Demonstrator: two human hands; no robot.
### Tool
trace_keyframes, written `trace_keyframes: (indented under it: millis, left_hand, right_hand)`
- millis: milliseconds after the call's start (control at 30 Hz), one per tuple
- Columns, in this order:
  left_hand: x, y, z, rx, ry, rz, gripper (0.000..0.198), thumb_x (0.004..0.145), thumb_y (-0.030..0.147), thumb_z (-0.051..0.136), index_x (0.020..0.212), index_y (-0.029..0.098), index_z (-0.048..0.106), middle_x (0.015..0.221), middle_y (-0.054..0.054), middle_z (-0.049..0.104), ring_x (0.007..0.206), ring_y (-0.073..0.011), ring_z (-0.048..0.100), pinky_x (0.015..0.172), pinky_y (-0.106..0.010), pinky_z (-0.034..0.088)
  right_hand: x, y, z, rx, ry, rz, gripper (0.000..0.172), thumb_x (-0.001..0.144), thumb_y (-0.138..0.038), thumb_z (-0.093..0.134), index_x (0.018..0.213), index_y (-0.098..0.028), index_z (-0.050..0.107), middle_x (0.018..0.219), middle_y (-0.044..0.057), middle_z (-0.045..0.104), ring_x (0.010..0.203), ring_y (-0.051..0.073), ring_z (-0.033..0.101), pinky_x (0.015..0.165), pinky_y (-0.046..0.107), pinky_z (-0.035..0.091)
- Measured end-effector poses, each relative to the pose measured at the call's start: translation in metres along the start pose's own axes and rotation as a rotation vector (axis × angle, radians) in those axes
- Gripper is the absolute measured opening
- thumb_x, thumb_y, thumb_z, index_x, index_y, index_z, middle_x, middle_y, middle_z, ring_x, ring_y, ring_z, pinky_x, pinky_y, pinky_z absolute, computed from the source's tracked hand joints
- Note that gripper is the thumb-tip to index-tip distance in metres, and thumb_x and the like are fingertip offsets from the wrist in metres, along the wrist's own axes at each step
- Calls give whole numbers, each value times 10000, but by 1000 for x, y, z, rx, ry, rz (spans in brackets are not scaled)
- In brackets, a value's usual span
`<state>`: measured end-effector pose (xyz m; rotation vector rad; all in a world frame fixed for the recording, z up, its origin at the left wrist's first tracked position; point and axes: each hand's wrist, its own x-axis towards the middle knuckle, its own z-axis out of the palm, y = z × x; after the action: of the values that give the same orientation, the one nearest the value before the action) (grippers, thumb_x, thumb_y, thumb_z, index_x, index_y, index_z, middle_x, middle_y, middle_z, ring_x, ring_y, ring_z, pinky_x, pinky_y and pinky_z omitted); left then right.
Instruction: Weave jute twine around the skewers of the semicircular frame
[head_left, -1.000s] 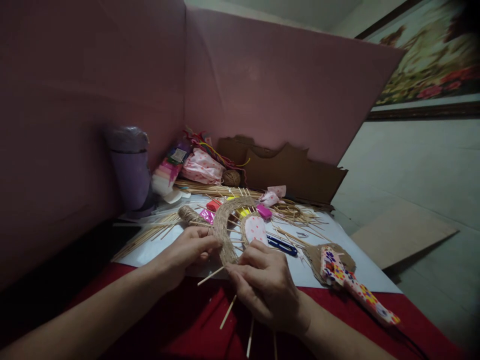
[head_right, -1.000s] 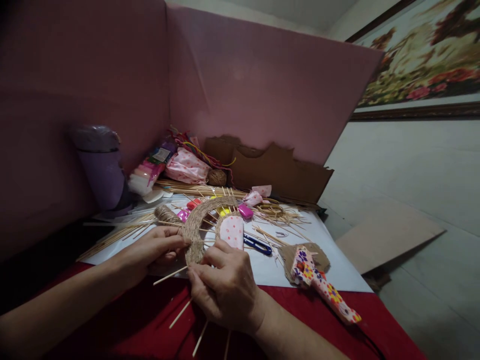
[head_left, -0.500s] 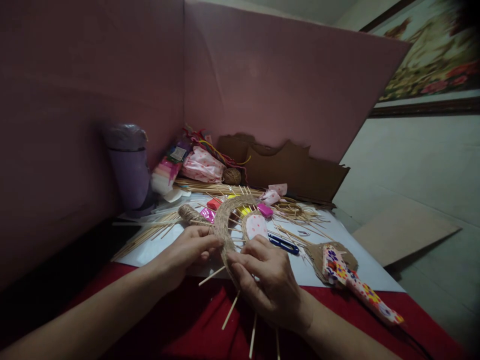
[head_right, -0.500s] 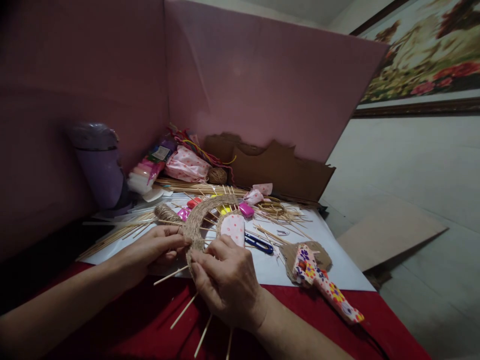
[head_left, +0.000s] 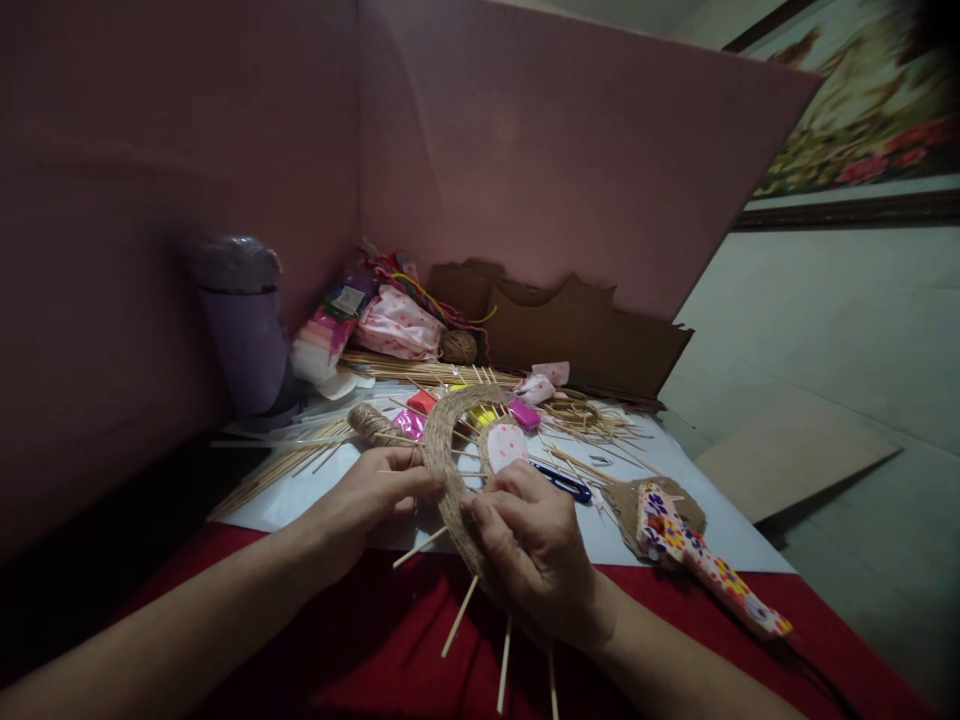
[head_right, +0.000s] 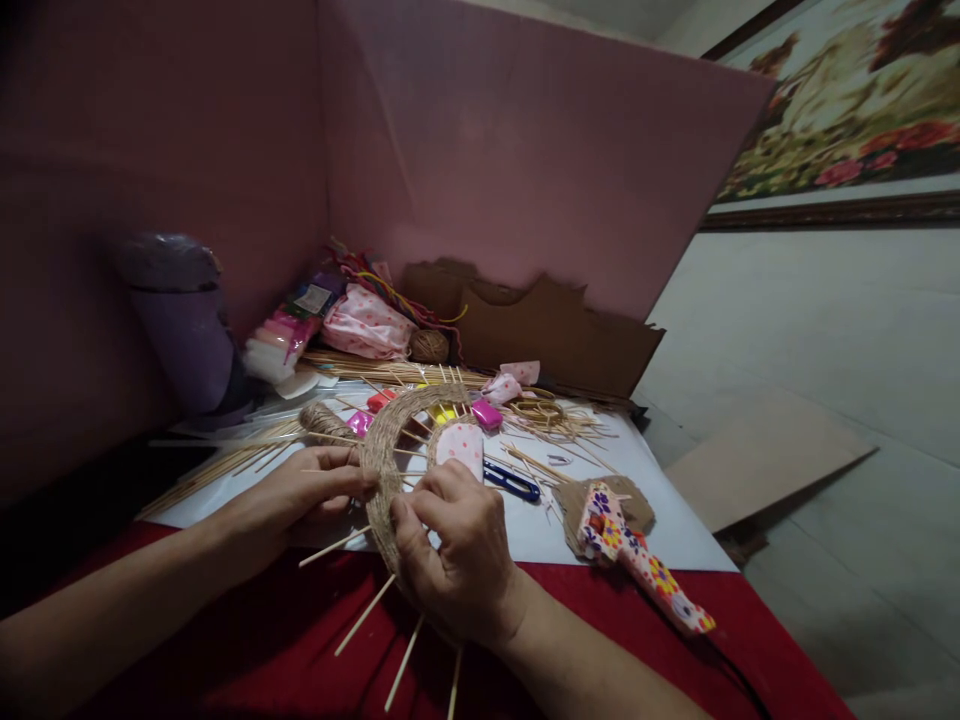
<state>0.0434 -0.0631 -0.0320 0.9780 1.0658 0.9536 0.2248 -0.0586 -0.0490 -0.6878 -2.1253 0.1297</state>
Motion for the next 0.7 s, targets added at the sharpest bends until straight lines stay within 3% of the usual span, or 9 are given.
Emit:
trace_keyframes:
  millis: [167, 400, 500, 700]
  left_hand:
    - [1, -1, 1, -92, -31, -6, 208, 643, 184, 738, 825, 128, 655, 624, -12, 645, 416, -43, 471, 398, -148, 310]
    - [-1, 1, 4, -180, -57, 8, 134, 668, 113, 710, 773, 140, 632, 397, 88, 429, 311, -2, 271, 329, -130, 161]
    - [-3, 4, 7, -204, -65, 22, 148, 662, 99, 717, 769, 153, 629, 367, 109, 360, 308, -6, 264, 340, -131, 194]
    - [-2, 3, 5, -180, -80, 45, 162, 643, 125, 737, 777, 137, 645, 407, 78, 456, 363, -39, 412, 400, -148, 309]
  right_hand:
    - [0, 2, 1, 72, 16, 33, 319, 909, -204, 412, 676, -158, 625, 625, 36, 543, 631, 148, 486, 600, 287, 379]
    - [-1, 0, -4, 54, 53, -18, 298, 891, -197, 426, 749, -140, 682, 620, 54, 565, 631, 160, 498, 609, 304, 384]
    - [-2, 1, -4, 67, 56, 3, 363, 906, -227, 397, 671, -143, 660, 604, 53, 536, 623, 159, 480, 606, 307, 372]
    - [-2, 0, -5, 74, -25, -10, 365, 904, -259, 428, 623, -155, 636, 656, 45, 528, 659, 150, 475, 618, 295, 356]
